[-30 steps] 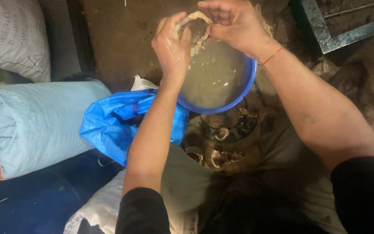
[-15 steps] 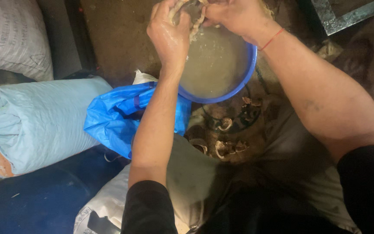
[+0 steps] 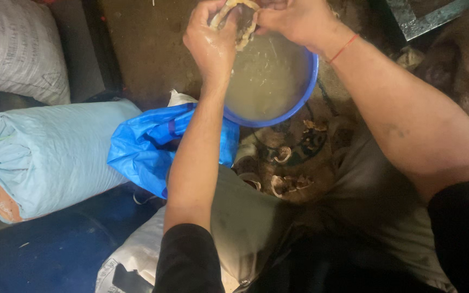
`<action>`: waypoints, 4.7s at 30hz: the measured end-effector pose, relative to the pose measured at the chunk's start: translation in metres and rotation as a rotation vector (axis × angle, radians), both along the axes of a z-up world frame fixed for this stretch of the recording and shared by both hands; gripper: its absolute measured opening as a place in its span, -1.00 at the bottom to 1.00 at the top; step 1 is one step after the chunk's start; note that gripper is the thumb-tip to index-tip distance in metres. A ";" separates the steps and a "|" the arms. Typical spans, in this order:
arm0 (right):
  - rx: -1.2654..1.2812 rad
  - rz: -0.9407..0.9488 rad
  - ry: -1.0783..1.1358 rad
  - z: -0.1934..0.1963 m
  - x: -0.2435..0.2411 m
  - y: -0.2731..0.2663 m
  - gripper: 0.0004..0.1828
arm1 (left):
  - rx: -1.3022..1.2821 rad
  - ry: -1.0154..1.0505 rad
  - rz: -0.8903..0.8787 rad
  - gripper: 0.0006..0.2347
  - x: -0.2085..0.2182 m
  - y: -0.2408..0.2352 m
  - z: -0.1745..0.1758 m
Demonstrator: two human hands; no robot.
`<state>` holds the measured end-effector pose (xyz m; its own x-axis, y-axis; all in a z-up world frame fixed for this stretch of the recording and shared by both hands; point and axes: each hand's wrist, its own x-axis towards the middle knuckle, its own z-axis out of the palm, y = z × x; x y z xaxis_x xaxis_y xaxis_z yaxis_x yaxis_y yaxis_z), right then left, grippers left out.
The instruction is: The person sits on the floor and repeatedly takes Brazil nuts from a sack, soaks them in a blue basin of water, and peels the outer shell by hand. The peeled shells are discarded onto the floor while the cleaned nuts are returned to the sack.
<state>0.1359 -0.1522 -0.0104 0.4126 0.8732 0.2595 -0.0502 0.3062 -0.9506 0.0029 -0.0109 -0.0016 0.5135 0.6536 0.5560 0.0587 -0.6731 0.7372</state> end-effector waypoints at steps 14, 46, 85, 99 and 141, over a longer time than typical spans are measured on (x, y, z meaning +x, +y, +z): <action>-0.054 -0.062 -0.032 -0.002 0.003 -0.003 -0.81 | 0.002 0.005 -0.104 -0.77 -0.004 0.002 -0.014; 0.023 0.017 -0.042 -0.008 0.013 -0.010 -0.66 | 0.142 -0.030 -0.073 -0.74 -0.003 -0.010 -0.004; -0.074 -0.012 -0.049 0.027 -0.007 -0.023 -0.67 | -0.726 -0.148 -0.200 -0.82 0.030 -0.005 -0.033; -0.105 0.013 -0.045 0.030 -0.008 -0.027 -0.64 | -0.764 -0.154 -0.214 -0.81 0.028 -0.014 -0.025; -0.216 0.078 0.019 0.013 -0.012 0.010 -0.20 | -0.294 0.034 -0.226 -0.52 0.003 0.020 -0.043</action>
